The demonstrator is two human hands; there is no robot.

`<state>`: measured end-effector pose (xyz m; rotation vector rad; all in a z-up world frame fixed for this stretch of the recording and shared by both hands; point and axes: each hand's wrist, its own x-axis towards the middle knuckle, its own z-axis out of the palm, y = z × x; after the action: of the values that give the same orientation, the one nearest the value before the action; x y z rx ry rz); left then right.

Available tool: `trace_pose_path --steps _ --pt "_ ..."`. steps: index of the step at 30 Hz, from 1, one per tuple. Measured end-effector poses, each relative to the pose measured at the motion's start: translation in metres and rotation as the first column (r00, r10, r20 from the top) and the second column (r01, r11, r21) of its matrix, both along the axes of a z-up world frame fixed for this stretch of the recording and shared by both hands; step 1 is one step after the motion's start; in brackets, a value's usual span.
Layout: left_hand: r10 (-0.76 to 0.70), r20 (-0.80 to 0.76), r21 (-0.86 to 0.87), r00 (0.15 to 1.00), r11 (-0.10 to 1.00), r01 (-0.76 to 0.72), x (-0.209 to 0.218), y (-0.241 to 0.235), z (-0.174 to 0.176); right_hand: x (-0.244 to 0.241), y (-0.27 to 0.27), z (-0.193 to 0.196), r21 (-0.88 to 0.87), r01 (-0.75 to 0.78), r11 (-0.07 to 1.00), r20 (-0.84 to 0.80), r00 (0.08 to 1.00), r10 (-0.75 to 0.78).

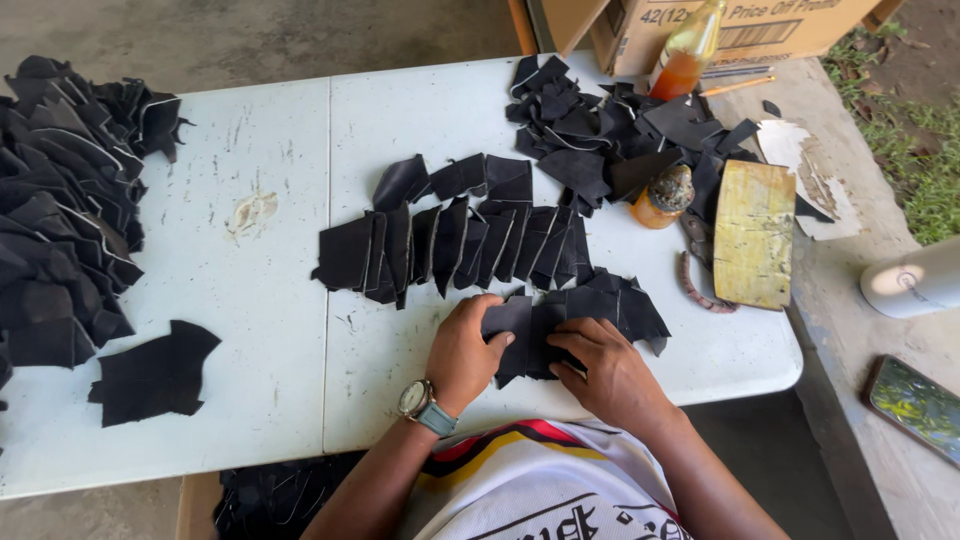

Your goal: The person applies a yellow adhesive from a small jar onto black fabric pieces using a small brush. They then press the glued fabric pieces onto a rectangular wooden board to adhere them.

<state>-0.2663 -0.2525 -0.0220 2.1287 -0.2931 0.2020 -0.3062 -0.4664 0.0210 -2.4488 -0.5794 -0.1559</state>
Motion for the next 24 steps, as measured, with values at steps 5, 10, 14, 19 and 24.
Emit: trace_pose_path --steps 5,10,14,19,24 --pt "-0.088 0.035 -0.020 0.996 0.996 0.088 -0.004 0.000 -0.006 -0.001 0.005 0.002 0.101 0.079 0.992 -0.094 0.993 -0.069" --pt "-0.115 -0.070 -0.111 0.991 0.988 0.107 0.008 0.006 -0.014 0.028 0.014 0.021 0.122 0.083 0.989 -0.024 0.996 -0.081" --pt "-0.157 0.017 -0.066 0.987 0.985 0.158 0.009 0.008 -0.021 0.054 0.025 0.033 0.080 -0.051 0.995 -0.346 0.935 0.076" --pt "-0.160 -0.037 -0.317 0.986 0.938 0.141 0.015 0.018 -0.027 0.052 -0.013 0.028 0.235 0.049 0.971 -0.270 0.963 0.017" --pt "-0.190 -0.224 -0.544 0.956 0.838 0.039 0.019 0.036 -0.044 0.062 -0.124 0.021 -0.142 0.686 0.714 0.096 0.727 -0.680"
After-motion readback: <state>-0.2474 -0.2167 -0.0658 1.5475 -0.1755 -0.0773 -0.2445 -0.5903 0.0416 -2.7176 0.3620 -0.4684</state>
